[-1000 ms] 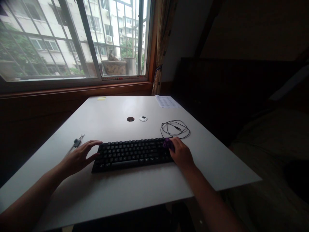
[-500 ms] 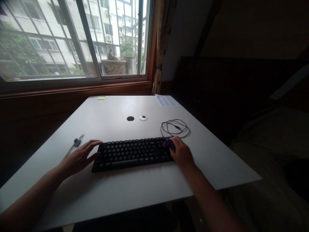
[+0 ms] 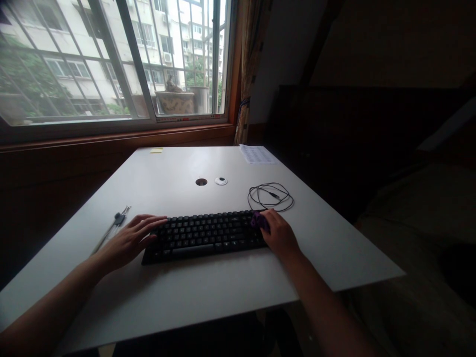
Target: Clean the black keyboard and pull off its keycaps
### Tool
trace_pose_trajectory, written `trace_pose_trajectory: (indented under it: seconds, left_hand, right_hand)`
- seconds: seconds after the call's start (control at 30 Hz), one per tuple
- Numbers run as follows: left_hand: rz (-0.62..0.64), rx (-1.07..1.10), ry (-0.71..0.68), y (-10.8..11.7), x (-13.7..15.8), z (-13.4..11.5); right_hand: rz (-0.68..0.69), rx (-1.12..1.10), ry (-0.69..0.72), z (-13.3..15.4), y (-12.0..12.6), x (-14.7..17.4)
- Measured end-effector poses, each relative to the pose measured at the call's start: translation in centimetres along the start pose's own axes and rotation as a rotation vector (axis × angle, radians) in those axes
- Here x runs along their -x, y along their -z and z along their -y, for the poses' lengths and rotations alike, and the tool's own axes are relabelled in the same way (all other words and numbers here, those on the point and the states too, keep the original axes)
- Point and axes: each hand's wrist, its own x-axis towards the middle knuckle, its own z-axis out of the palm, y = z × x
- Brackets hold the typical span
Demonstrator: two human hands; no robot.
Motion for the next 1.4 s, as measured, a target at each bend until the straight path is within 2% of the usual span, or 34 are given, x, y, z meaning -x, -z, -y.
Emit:
trace_pose_trajectory:
  seconds: [0.27,0.67,1.4]
  left_hand:
    - [0.023,-0.013,-0.001,0.0,-0.3,-0.4]
    - [-0.047,-0.038,0.053,-0.3,-0.4,-1.0]
    - [-0.07,-0.046,-0.019,-0.5,-0.6,-1.0]
  right_hand:
    - [-0.003,-0.011,-0.012,-0.2,-0.3,0.1]
    - [-0.015,-0.012,-0.007,0.1,-0.1,0.0]
    - [-0.07,-0.023,-0.04,-0.1,-0.1,0.1]
